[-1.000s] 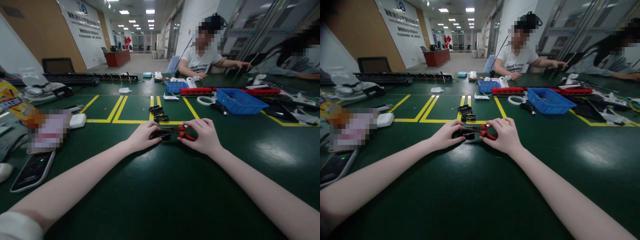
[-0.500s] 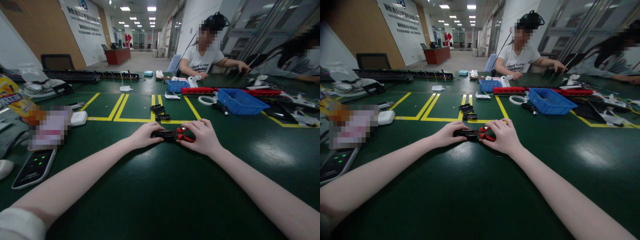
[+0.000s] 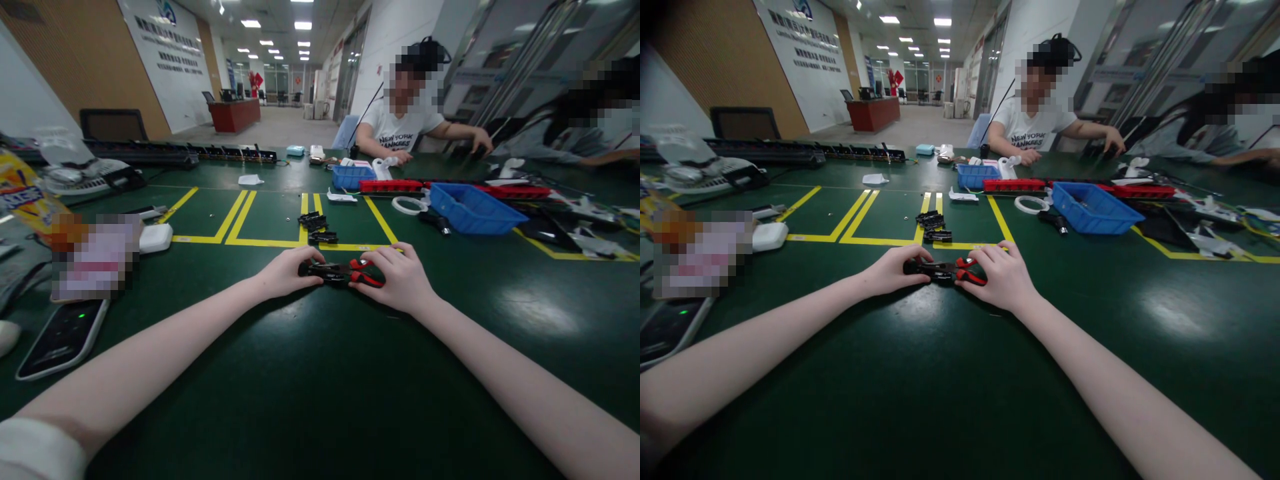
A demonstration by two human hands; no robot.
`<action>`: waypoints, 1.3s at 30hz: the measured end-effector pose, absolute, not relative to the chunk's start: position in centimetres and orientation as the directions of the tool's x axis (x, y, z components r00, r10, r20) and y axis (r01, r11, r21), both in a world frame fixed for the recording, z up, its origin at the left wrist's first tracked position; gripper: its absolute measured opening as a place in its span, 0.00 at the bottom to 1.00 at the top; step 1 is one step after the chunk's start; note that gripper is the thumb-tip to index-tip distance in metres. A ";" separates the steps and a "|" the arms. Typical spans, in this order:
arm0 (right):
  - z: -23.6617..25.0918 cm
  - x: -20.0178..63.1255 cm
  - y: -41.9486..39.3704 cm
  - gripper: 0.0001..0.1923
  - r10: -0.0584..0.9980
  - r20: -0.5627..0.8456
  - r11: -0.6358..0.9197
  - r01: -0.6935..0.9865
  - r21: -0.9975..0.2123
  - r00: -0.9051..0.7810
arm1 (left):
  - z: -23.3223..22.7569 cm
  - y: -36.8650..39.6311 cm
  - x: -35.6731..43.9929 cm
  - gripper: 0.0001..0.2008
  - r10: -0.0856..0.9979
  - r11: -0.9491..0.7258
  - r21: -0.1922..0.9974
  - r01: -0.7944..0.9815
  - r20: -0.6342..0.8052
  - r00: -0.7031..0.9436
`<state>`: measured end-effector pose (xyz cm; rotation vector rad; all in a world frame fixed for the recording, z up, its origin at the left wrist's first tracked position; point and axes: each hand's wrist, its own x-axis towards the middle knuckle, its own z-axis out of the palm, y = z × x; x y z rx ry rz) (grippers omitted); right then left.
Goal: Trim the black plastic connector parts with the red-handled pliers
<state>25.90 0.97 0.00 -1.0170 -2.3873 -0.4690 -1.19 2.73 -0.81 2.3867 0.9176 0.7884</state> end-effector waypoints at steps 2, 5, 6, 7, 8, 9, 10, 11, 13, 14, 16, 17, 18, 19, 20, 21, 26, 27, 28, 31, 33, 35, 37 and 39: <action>0.1 25.8 0.9 0.22 0.569 0.564 0.661 0.741 0.121 -0.599 | -0.8 2.7 -1.2 0.12 0.718 -0.664 0.594 0.454 0.335 0.610; 0.2 25.8 0.8 0.22 0.566 0.565 0.657 0.742 0.130 -0.600 | -0.7 2.8 -1.2 0.10 0.709 -0.669 0.596 0.444 0.334 0.621; 0.2 25.8 0.8 0.22 0.563 0.568 0.655 0.743 0.137 -0.601 | -0.7 2.8 -1.1 0.09 0.707 -0.670 0.599 0.438 0.335 0.623; 0.2 25.9 0.8 0.22 0.557 0.570 0.653 0.743 0.149 -0.604 | -0.7 2.8 -1.1 0.09 0.706 -0.669 0.602 0.435 0.334 0.624; 0.3 26.0 0.8 0.22 0.551 0.571 0.650 0.742 0.165 -0.609 | -0.6 2.8 -1.1 0.09 0.707 -0.667 0.605 0.435 0.330 0.626; 0.3 26.1 0.9 0.21 0.545 0.568 0.647 0.740 0.183 -0.617 | -0.6 2.8 -1.1 0.09 0.708 -0.664 0.607 0.436 0.324 0.628; 0.3 26.3 1.0 0.21 0.542 0.565 0.643 0.740 0.199 -0.622 | -0.6 2.8 -1.1 0.09 0.709 -0.661 0.608 0.439 0.315 0.630; 0.3 26.5 1.1 0.21 0.543 0.560 0.639 0.740 0.209 -0.626 | -0.6 2.8 -1.1 0.09 0.711 -0.657 0.610 0.442 0.308 0.632; 0.4 26.8 1.2 0.20 0.552 0.552 0.634 0.744 0.209 -0.625 | -0.6 2.8 -1.0 0.09 0.713 -0.654 0.613 0.443 0.303 0.633; 0.4 26.9 1.3 0.20 0.556 0.550 0.634 0.746 0.202 -0.622 | -0.6 2.8 -1.0 0.09 0.712 -0.655 0.615 0.440 0.305 0.633; 0.4 27.0 1.3 0.20 0.558 0.553 0.638 0.747 0.190 -0.618 | -0.6 2.8 -1.0 0.09 0.705 -0.660 0.614 0.432 0.310 0.637; 0.4 27.0 1.2 0.20 0.557 0.556 0.639 0.746 0.187 -0.617 | -0.6 2.8 -1.0 0.09 0.700 -0.664 0.614 0.426 0.311 0.642; 0.4 27.0 1.2 0.21 0.555 0.560 0.640 0.746 0.184 -0.615 | -0.6 2.8 -1.0 0.09 0.695 -0.668 0.615 0.420 0.312 0.648; 0.4 27.0 1.2 0.21 0.553 0.564 0.641 0.746 0.181 -0.613 | -0.6 2.9 -1.0 0.08 0.690 -0.671 0.616 0.414 0.314 0.652; 0.4 27.0 1.1 0.22 0.552 0.568 0.642 0.746 0.178 -0.610 | -0.6 2.9 -1.0 0.08 0.687 -0.672 0.618 0.408 0.315 0.654; 0.4 26.9 1.1 0.22 0.551 0.572 0.641 0.747 0.175 -0.608 | -0.7 2.9 -1.0 0.08 0.686 -0.672 0.620 0.405 0.314 0.656; 0.6 26.9 0.9 0.23 0.549 0.590 0.640 0.752 0.158 -0.592 | -1.0 3.2 -1.1 0.09 0.687 -0.653 0.657 0.377 0.303 0.660; 0.6 26.9 0.9 0.23 0.552 0.592 0.640 0.753 0.152 -0.588 | -1.0 3.2 -1.1 0.10 0.683 -0.647 0.672 0.359 0.302 0.665; 0.6 26.9 0.8 0.23 0.555 0.592 0.640 0.754 0.146 -0.585 | -1.1 3.3 -1.2 0.10 0.680 -0.638 0.690 0.341 0.298 0.670; 0.6 26.9 0.8 0.23 0.563 0.585 0.642 0.755 0.136 -0.584 | -1.1 3.5 -1.2 0.11 0.676 -0.603 0.738 0.303 0.272 0.685; 0.5 26.9 0.7 0.24 0.562 0.579 0.646 0.751 0.139 -0.591 | -1.1 3.5 -1.2 0.10 0.682 -0.592 0.748 0.300 0.266 0.682; 0.5 26.9 0.7 0.24 0.558 0.576 0.650 0.746 0.142 -0.597 | -1.0 3.4 -1.2 0.10 0.689 -0.589 0.744 0.315 0.259 0.677; 0.5 26.8 0.7 0.24 0.559 0.571 0.654 0.743 0.143 -0.602 | -0.8 3.2 -1.2 0.11 0.710 -0.575 0.739 0.351 0.237 0.664; 0.4 26.8 0.7 0.23 0.564 0.562 0.656 0.742 0.140 -0.605 | -0.7 3.0 -1.1 0.14 0.738 -0.551 0.738 0.389 0.213 0.640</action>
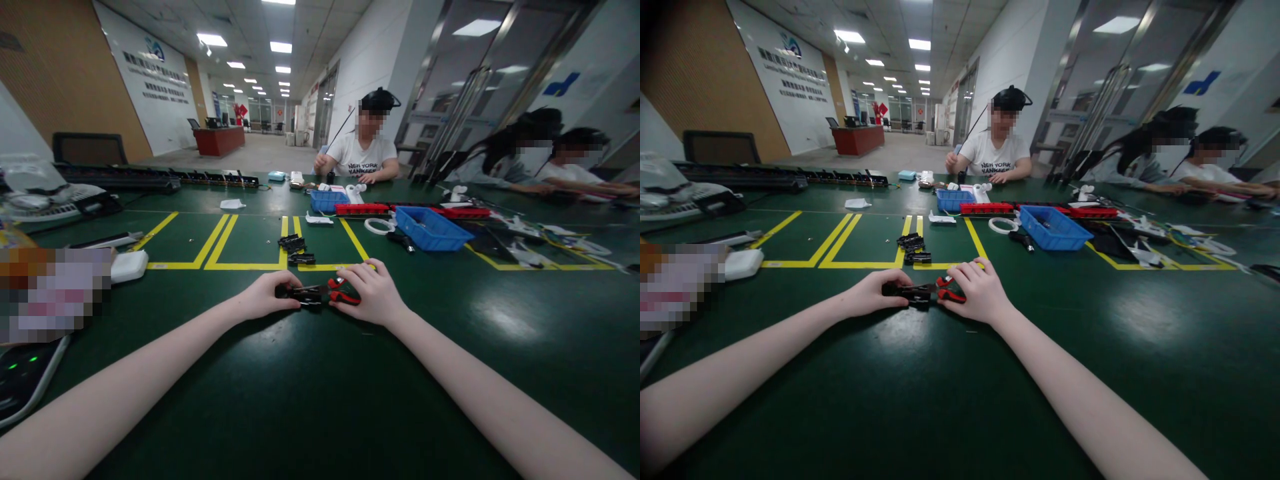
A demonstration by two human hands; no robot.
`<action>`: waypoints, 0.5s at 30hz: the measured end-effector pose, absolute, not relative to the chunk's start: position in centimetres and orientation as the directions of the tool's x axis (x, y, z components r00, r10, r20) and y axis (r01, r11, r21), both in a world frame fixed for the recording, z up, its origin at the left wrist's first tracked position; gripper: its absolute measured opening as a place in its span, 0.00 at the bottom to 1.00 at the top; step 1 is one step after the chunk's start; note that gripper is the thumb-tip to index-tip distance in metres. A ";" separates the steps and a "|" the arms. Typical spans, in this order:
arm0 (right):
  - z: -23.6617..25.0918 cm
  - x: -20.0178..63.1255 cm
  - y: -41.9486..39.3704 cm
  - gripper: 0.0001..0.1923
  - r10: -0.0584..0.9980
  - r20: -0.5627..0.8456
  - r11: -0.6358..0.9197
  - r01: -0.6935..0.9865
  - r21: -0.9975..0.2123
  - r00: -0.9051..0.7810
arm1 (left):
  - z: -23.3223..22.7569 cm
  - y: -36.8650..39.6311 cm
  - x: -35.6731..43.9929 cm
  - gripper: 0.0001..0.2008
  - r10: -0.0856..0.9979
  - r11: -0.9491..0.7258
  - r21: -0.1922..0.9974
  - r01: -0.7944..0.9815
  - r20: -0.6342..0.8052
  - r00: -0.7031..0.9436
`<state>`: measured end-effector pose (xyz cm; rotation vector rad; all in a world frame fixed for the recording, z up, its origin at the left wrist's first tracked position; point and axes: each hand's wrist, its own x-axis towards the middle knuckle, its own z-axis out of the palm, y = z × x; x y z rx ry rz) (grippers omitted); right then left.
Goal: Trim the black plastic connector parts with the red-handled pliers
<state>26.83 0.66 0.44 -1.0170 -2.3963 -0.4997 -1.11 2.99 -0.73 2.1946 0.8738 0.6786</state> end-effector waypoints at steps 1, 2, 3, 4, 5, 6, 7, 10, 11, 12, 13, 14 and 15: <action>0.4 26.8 0.7 0.23 0.567 0.555 0.658 0.740 0.139 -0.608 | -0.7 2.9 -1.1 0.15 0.750 -0.540 0.740 0.401 0.208 0.627; 0.4 26.8 0.7 0.22 0.569 0.549 0.660 0.738 0.137 -0.612 | -0.7 2.8 -1.1 0.15 0.759 -0.534 0.741 0.407 0.208 0.618; 0.4 26.8 0.7 0.22 0.570 0.545 0.663 0.736 0.137 -0.615 | -0.7 2.8 -1.1 0.15 0.763 -0.534 0.739 0.411 0.211 0.612; 0.4 26.8 0.7 0.22 0.571 0.541 0.666 0.734 0.136 -0.618 | -0.7 2.7 -1.1 0.15 0.763 -0.540 0.733 0.415 0.218 0.609; 0.4 26.8 0.7 0.22 0.570 0.538 0.668 0.732 0.136 -0.620 | -0.7 2.7 -1.1 0.15 0.760 -0.551 0.723 0.417 0.229 0.608; 0.4 26.8 0.7 0.21 0.570 0.537 0.668 0.731 0.136 -0.621 | -0.8 2.7 -1.1 0.16 0.756 -0.566 0.711 0.417 0.246 0.607; 0.4 26.8 0.7 0.21 0.570 0.537 0.669 0.731 0.136 -0.622 | -0.9 2.7 -1.1 0.17 0.748 -0.585 0.696 0.416 0.267 0.607; 0.5 26.8 0.7 0.21 0.575 0.530 0.669 0.731 0.134 -0.623 | -1.0 2.6 -1.0 0.20 0.708 -0.654 0.639 0.404 0.331 0.623; 0.5 26.8 0.7 0.21 0.579 0.527 0.667 0.733 0.132 -0.622 | -1.0 2.5 -1.0 0.20 0.694 -0.674 0.619 0.404 0.343 0.634; 0.5 26.9 0.7 0.21 0.584 0.525 0.664 0.736 0.130 -0.619 | -1.0 2.5 -0.9 0.19 0.681 -0.690 0.599 0.407 0.348 0.644; 0.5 26.9 0.6 0.21 0.589 0.522 0.661 0.740 0.127 -0.616 | -1.0 2.4 -0.8 0.18 0.673 -0.701 0.583 0.412 0.348 0.653; 0.5 26.9 0.6 0.21 0.595 0.519 0.658 0.742 0.123 -0.614 | -0.9 2.3 -0.8 0.17 0.670 -0.706 0.570 0.420 0.347 0.656; 0.5 26.9 0.6 0.21 0.599 0.519 0.656 0.745 0.118 -0.610 | -0.9 2.2 -0.7 0.16 0.670 -0.709 0.560 0.429 0.345 0.657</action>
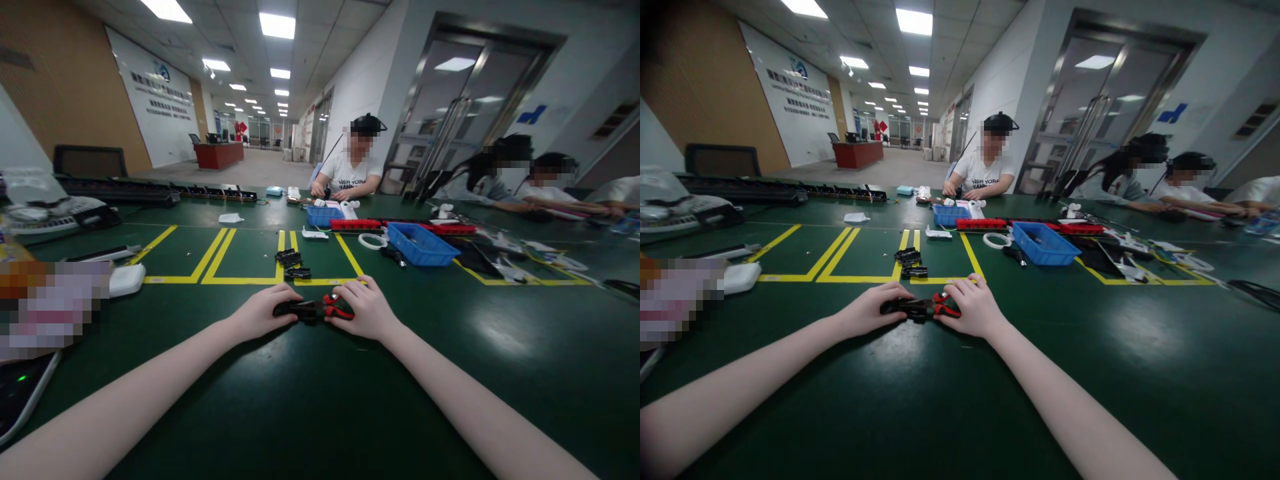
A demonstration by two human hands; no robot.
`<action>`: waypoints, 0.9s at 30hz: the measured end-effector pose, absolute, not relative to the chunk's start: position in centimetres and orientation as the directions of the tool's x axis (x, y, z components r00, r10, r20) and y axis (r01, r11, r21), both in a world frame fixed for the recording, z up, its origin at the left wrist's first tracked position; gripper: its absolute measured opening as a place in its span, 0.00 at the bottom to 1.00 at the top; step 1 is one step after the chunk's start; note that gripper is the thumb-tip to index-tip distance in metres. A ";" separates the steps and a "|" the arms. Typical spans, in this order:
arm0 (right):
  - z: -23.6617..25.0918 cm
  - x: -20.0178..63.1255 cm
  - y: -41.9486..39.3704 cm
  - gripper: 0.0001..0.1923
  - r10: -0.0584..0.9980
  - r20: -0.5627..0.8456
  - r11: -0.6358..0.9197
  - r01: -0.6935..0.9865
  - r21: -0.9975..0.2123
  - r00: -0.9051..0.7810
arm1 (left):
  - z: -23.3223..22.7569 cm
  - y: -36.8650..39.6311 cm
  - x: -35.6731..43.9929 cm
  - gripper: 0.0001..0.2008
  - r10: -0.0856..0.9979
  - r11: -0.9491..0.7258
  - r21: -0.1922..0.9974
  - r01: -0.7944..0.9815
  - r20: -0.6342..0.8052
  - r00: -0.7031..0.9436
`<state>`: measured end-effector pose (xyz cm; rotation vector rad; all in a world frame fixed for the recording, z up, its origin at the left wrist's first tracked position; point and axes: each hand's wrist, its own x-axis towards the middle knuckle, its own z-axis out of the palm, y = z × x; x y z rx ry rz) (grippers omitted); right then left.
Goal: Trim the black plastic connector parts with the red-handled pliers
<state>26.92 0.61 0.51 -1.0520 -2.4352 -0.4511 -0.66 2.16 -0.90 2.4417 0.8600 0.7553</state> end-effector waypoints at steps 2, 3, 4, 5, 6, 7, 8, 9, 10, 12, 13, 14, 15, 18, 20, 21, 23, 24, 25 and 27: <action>0.5 27.0 0.5 0.22 0.607 0.519 0.652 0.751 0.109 -0.602 | -0.8 1.9 -0.4 0.15 0.670 -0.716 0.538 0.445 0.348 0.656; 0.6 27.0 0.5 0.23 0.610 0.523 0.647 0.755 0.104 -0.595 | -0.8 1.8 -0.3 0.15 0.669 -0.720 0.524 0.455 0.351 0.655; 0.6 27.0 0.4 0.24 0.609 0.526 0.648 0.755 0.101 -0.593 | -0.8 1.6 -0.2 0.14 0.671 -0.722 0.510 0.468 0.350 0.653; 0.6 27.1 0.4 0.24 0.607 0.526 0.650 0.753 0.101 -0.595 | -0.8 1.5 -0.2 0.13 0.685 -0.714 0.501 0.488 0.357 0.635; 0.6 27.1 0.3 0.24 0.605 0.532 0.652 0.752 0.096 -0.592 | -0.8 1.5 -0.1 0.12 0.704 -0.699 0.499 0.513 0.351 0.618; 0.6 27.1 0.3 0.25 0.606 0.538 0.652 0.754 0.088 -0.587 | -0.8 1.4 0.0 0.12 0.722 -0.681 0.501 0.534 0.343 0.601; 0.6 27.1 0.2 0.25 0.607 0.539 0.651 0.754 0.084 -0.584 | -0.9 1.4 0.0 0.12 0.735 -0.668 0.507 0.545 0.333 0.591; 0.6 27.1 0.2 0.25 0.610 0.546 0.645 0.760 0.078 -0.574 | -0.9 1.4 0.0 0.12 0.738 -0.663 0.511 0.547 0.324 0.592; 0.6 27.0 0.1 0.25 0.613 0.555 0.639 0.766 0.071 -0.562 | -0.9 1.4 0.0 0.12 0.739 -0.661 0.514 0.546 0.323 0.590; 0.6 27.0 0.1 0.23 0.615 0.566 0.638 0.768 0.051 -0.548 | -1.0 1.5 -0.1 0.13 0.731 -0.669 0.515 0.536 0.329 0.597; 0.6 27.0 0.1 0.22 0.616 0.567 0.641 0.767 0.043 -0.547 | -1.0 1.5 -0.1 0.13 0.728 -0.673 0.514 0.532 0.333 0.599; 0.6 27.0 0.1 0.21 0.618 0.565 0.643 0.765 0.037 -0.547 | -1.0 1.5 -0.1 0.14 0.725 -0.676 0.512 0.530 0.334 0.602; 0.6 27.0 0.1 0.21 0.620 0.560 0.645 0.764 0.035 -0.550 | -1.0 1.5 -0.1 0.14 0.724 -0.677 0.510 0.530 0.332 0.605; 0.7 27.0 0.0 0.21 0.630 0.535 0.642 0.765 0.047 -0.563 | -1.0 1.5 0.0 0.15 0.720 -0.680 0.495 0.540 0.317 0.617; 0.7 27.0 0.0 0.21 0.634 0.525 0.638 0.768 0.058 -0.567 | -1.0 1.5 0.0 0.17 0.718 -0.685 0.478 0.550 0.312 0.623; 0.7 27.0 0.0 0.21 0.635 0.523 0.637 0.769 0.062 -0.568 | -1.0 1.4 0.1 0.17 0.717 -0.686 0.471 0.554 0.311 0.624; 0.6 27.1 0.0 0.21 0.634 0.525 0.636 0.769 0.064 -0.568 | -1.0 1.4 0.1 0.17 0.717 -0.687 0.462 0.561 0.310 0.624; 0.6 27.1 0.1 0.21 0.633 0.528 0.635 0.770 0.063 -0.566 | -1.0 1.4 0.1 0.17 0.719 -0.686 0.461 0.563 0.310 0.622; 0.5 27.1 0.1 0.21 0.631 0.533 0.636 0.770 0.061 -0.564 | -1.0 1.4 0.1 0.17 0.722 -0.683 0.464 0.565 0.310 0.618; 0.3 27.2 0.3 0.21 0.627 0.548 0.635 0.771 0.052 -0.554 | -1.0 1.3 0.2 0.16 0.734 -0.670 0.480 0.567 0.308 0.606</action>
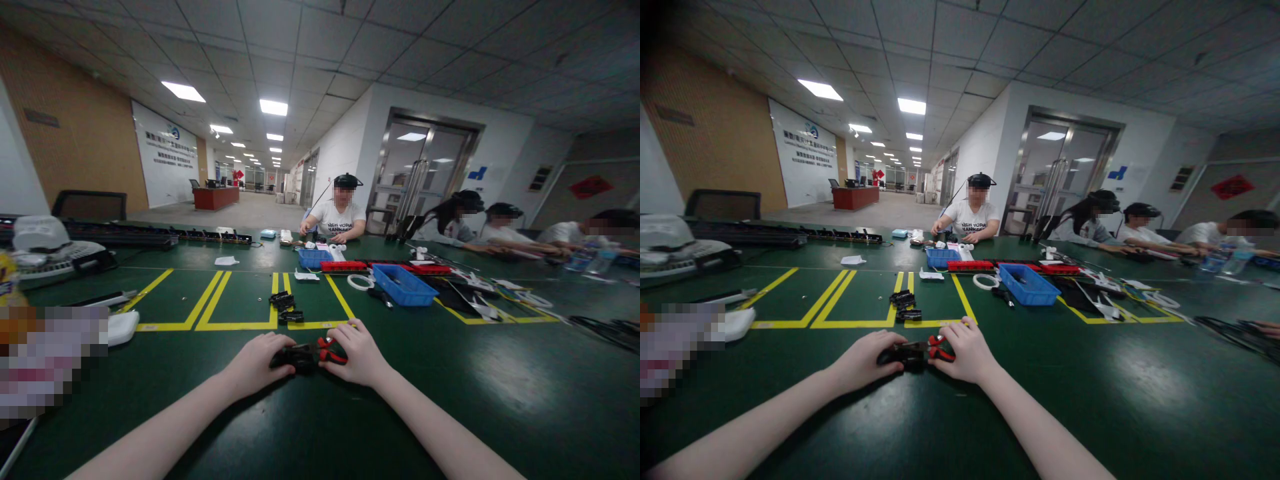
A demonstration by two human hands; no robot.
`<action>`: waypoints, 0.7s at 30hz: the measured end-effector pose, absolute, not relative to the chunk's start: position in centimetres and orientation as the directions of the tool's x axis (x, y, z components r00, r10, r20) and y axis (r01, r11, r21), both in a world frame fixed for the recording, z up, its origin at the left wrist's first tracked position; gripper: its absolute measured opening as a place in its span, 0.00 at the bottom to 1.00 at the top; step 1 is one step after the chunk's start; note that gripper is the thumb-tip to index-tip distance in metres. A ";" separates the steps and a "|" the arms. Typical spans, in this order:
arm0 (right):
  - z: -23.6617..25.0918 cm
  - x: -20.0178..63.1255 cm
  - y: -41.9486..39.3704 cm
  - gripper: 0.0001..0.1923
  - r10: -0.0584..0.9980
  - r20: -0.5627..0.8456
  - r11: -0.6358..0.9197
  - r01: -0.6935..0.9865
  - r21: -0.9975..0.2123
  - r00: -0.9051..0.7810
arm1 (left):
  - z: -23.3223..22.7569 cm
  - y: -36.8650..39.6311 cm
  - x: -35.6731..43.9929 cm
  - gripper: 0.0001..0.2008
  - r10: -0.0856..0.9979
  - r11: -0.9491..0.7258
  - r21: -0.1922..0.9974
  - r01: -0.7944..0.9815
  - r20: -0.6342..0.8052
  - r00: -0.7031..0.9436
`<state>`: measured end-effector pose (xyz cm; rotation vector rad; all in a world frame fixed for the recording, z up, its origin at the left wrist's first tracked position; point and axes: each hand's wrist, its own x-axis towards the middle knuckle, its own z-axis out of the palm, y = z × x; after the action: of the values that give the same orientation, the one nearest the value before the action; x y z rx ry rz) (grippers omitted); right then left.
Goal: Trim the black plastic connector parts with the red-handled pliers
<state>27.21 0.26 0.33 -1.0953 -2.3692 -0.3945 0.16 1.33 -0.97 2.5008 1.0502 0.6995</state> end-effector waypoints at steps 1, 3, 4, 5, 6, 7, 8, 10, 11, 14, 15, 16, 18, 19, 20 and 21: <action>0.3 27.2 0.3 0.21 0.625 0.555 0.635 0.771 0.048 -0.549 | -1.0 1.3 0.2 0.15 0.742 -0.659 0.492 0.568 0.304 0.598; 0.2 27.3 0.4 0.21 0.620 0.564 0.637 0.770 0.045 -0.546 | -1.0 1.4 0.1 0.12 0.758 -0.637 0.523 0.566 0.295 0.581; 0.2 27.3 0.4 0.21 0.617 0.567 0.638 0.768 0.045 -0.546 | -1.1 1.5 0.1 0.11 0.764 -0.629 0.541 0.559 0.292 0.576; 0.2 27.3 0.4 0.22 0.615 0.569 0.639 0.768 0.046 -0.546 | -1.2 1.6 0.1 0.10 0.767 -0.621 0.563 0.545 0.293 0.572; 0.2 27.3 0.4 0.23 0.613 0.572 0.640 0.767 0.046 -0.546 | -1.3 1.8 0.0 0.10 0.767 -0.616 0.588 0.525 0.294 0.570; 0.2 27.3 0.4 0.24 0.612 0.574 0.640 0.767 0.044 -0.543 | -1.4 2.0 0.0 0.09 0.766 -0.610 0.616 0.499 0.296 0.571; 0.2 27.3 0.4 0.25 0.613 0.578 0.639 0.768 0.039 -0.539 | -1.6 2.1 0.0 0.09 0.763 -0.604 0.644 0.470 0.298 0.573; 0.3 27.3 0.4 0.26 0.618 0.583 0.636 0.771 0.023 -0.527 | -1.8 2.5 -0.1 0.09 0.759 -0.588 0.694 0.415 0.297 0.579; 0.3 27.3 0.4 0.26 0.622 0.586 0.634 0.774 0.012 -0.519 | -1.9 2.6 -0.1 0.09 0.758 -0.579 0.715 0.391 0.295 0.582; 0.4 27.3 0.2 0.25 0.638 0.592 0.631 0.775 -0.035 -0.493 | -1.7 2.8 -0.2 0.08 0.751 -0.556 0.756 0.344 0.280 0.598; 0.4 27.2 0.1 0.25 0.643 0.594 0.632 0.773 -0.053 -0.485 | -1.6 2.8 -0.3 0.08 0.750 -0.550 0.765 0.336 0.274 0.603; 0.4 27.1 0.0 0.25 0.647 0.595 0.633 0.771 -0.070 -0.477 | -1.5 2.8 -0.3 0.09 0.748 -0.545 0.771 0.330 0.268 0.608; 0.4 26.8 -0.2 0.24 0.656 0.593 0.635 0.766 -0.099 -0.468 | -1.4 2.8 -0.4 0.09 0.741 -0.540 0.777 0.324 0.256 0.621; 0.4 26.6 -0.3 0.24 0.660 0.589 0.635 0.764 -0.109 -0.465 | -1.4 2.8 -0.4 0.10 0.744 -0.535 0.777 0.332 0.247 0.621; 0.5 26.4 -0.4 0.24 0.665 0.585 0.634 0.764 -0.115 -0.464 | -1.4 2.8 -0.4 0.11 0.752 -0.524 0.778 0.346 0.232 0.616; 0.5 26.2 -0.5 0.23 0.670 0.581 0.632 0.766 -0.118 -0.462 | -1.4 2.8 -0.5 0.12 0.764 -0.509 0.781 0.363 0.214 0.609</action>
<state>26.21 -0.52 0.51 -1.1181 -2.2579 -0.2120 -0.46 2.84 -1.41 2.1213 0.8837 0.7214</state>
